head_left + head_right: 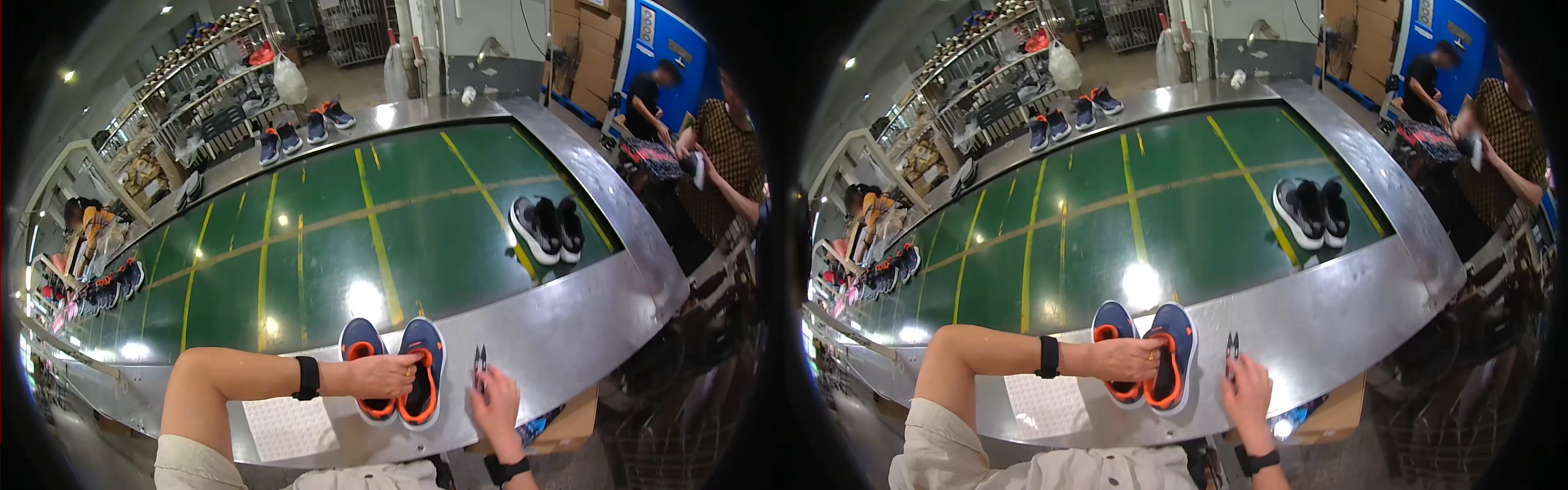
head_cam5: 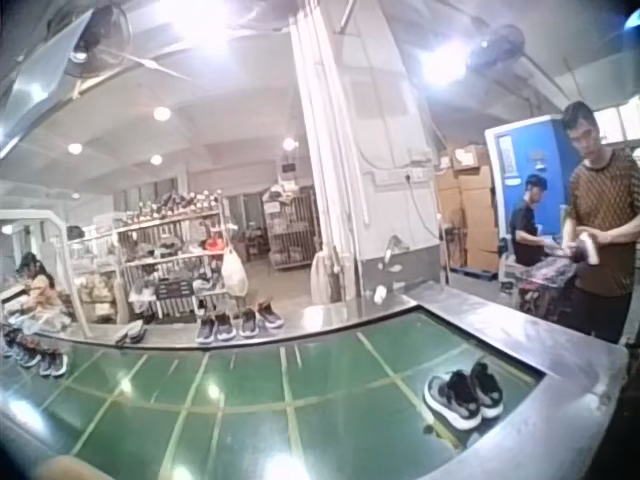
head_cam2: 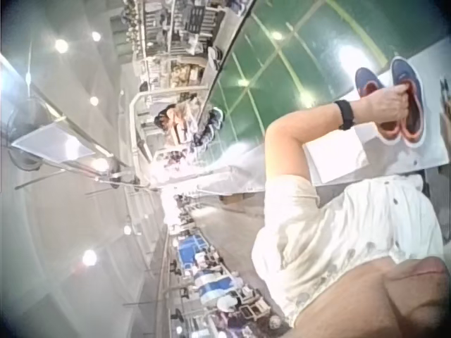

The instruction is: Sort shoes on a conveyor belt by applying stickers and grouping by pair.

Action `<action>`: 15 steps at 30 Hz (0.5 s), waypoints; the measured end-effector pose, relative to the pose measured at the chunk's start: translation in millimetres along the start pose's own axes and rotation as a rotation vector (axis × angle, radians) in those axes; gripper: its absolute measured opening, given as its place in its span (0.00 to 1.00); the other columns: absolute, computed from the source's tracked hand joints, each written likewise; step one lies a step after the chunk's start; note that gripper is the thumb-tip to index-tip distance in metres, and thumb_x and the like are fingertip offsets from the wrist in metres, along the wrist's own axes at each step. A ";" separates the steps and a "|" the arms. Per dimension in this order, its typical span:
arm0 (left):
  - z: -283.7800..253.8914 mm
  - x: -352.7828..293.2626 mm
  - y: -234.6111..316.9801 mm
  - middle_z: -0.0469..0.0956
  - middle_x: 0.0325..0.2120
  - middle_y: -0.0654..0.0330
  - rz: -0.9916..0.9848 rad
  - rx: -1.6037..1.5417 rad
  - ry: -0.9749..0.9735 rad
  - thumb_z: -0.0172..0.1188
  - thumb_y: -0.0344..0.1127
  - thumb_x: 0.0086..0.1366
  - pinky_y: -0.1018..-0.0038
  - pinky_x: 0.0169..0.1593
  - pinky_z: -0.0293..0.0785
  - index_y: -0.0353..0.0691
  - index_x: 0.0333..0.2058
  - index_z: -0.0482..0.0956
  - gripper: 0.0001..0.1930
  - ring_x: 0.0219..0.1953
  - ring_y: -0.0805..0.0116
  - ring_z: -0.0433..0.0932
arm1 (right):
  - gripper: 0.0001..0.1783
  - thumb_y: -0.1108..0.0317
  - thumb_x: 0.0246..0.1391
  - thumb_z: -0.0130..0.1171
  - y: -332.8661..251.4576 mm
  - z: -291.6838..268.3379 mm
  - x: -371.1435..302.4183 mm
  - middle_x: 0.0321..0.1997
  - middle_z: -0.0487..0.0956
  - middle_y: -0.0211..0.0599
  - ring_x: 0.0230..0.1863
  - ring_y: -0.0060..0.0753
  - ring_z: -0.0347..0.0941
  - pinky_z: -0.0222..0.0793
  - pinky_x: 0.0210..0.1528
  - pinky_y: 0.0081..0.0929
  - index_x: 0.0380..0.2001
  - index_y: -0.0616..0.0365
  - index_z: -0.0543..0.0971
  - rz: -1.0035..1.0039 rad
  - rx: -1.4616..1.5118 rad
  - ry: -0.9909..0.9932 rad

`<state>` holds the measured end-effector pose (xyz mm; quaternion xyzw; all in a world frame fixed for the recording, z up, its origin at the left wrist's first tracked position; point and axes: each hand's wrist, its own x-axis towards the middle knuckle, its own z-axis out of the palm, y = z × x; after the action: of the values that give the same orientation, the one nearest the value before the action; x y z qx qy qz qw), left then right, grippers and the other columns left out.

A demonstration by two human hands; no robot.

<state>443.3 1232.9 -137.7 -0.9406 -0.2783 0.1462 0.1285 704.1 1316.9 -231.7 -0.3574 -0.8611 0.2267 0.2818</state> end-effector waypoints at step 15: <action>104.1 20.4 -358.7 0.79 0.32 0.44 -1.504 -0.559 0.010 0.53 0.37 0.51 0.60 0.44 0.75 0.33 0.30 0.81 0.14 0.38 0.48 0.79 | 0.13 0.66 0.46 0.59 10.8 -5.7 2.1 0.51 0.72 0.44 0.52 0.52 0.65 0.60 0.52 0.48 0.38 0.50 0.78 0.063 -0.008 -0.123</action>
<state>249.3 1552.3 -122.2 -0.4992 -0.8632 -0.0589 -0.0464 711.8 1326.5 -233.2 -0.3706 -0.8661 0.2536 0.2195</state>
